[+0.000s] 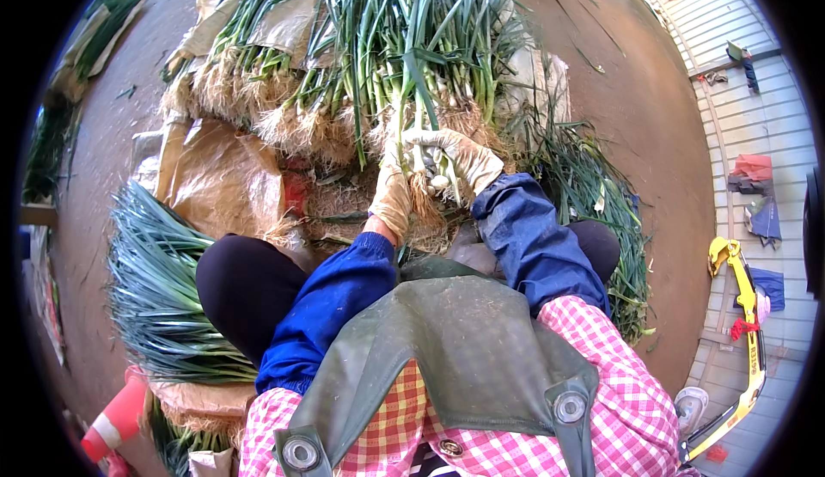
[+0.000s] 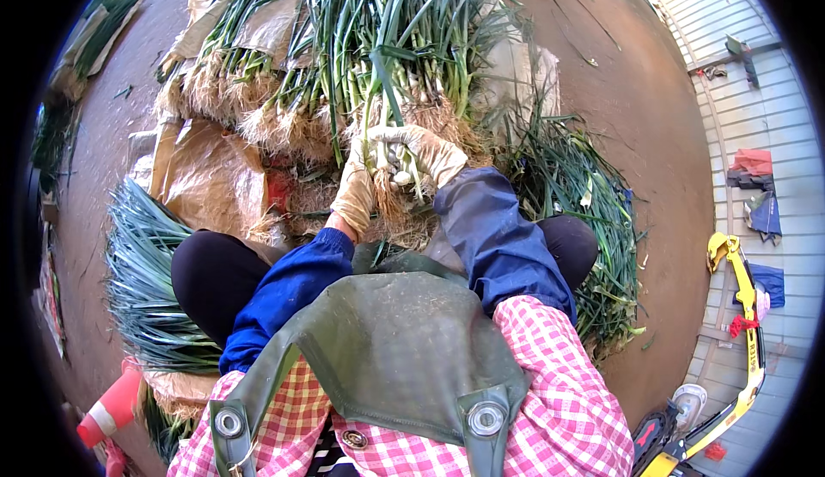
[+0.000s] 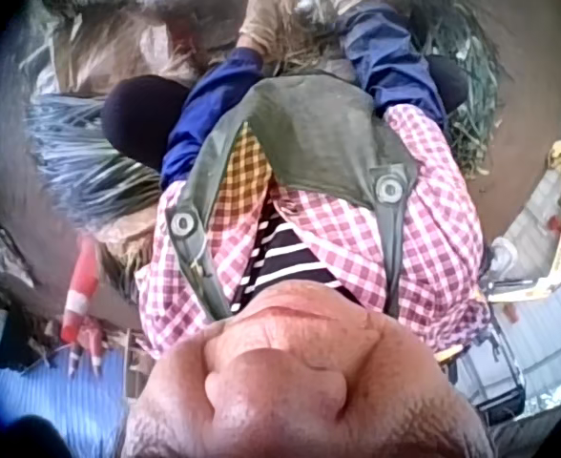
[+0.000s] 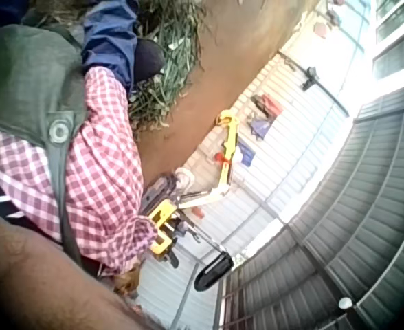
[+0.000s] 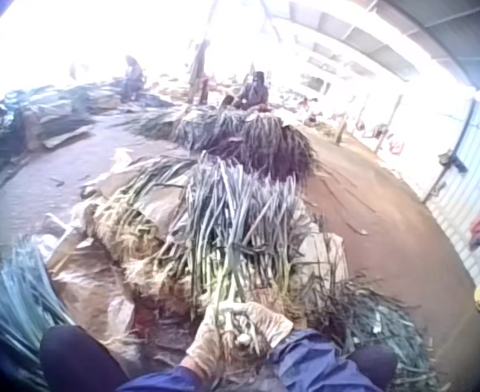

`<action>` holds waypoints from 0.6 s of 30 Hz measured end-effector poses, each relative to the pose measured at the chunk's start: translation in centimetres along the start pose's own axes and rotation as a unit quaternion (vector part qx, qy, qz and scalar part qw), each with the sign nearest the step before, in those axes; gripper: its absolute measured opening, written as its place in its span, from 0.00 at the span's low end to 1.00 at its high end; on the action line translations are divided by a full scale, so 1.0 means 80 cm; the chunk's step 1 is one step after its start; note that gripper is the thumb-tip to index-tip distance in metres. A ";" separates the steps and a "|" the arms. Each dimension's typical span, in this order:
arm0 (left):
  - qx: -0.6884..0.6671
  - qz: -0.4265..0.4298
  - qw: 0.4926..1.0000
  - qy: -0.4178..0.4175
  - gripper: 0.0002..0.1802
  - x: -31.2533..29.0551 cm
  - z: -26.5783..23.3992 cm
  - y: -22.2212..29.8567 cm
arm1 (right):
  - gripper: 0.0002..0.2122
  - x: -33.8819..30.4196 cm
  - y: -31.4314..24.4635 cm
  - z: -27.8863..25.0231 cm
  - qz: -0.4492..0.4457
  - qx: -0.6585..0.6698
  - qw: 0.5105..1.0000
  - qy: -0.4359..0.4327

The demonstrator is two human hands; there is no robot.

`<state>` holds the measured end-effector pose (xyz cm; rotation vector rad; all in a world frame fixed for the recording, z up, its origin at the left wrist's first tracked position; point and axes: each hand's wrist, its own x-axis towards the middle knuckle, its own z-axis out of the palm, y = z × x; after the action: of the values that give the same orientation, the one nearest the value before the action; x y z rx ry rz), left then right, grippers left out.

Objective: The person cleans and bundles long green plants by hand, removing dead leaves and debris from the roots before gathering them into a larger bundle.

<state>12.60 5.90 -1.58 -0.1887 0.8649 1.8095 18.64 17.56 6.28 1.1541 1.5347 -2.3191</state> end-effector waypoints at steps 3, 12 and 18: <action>-0.096 0.016 0.993 -0.063 0.28 -0.007 0.000 0.002 | 0.11 0.019 0.003 -0.005 0.016 0.007 0.999 -0.032; -0.006 -0.043 0.998 -0.053 0.10 -0.018 -0.022 -0.004 | 0.09 0.057 0.030 -0.023 -0.046 0.023 0.998 -0.033; -0.001 -0.032 0.999 -0.040 0.07 -0.028 -0.004 0.005 | 0.08 0.036 0.053 -0.002 -0.165 0.099 0.981 -0.003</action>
<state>13.10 3.93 -0.49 -0.1421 0.7932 1.7469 18.79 16.49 1.26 0.9928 1.6305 -2.7403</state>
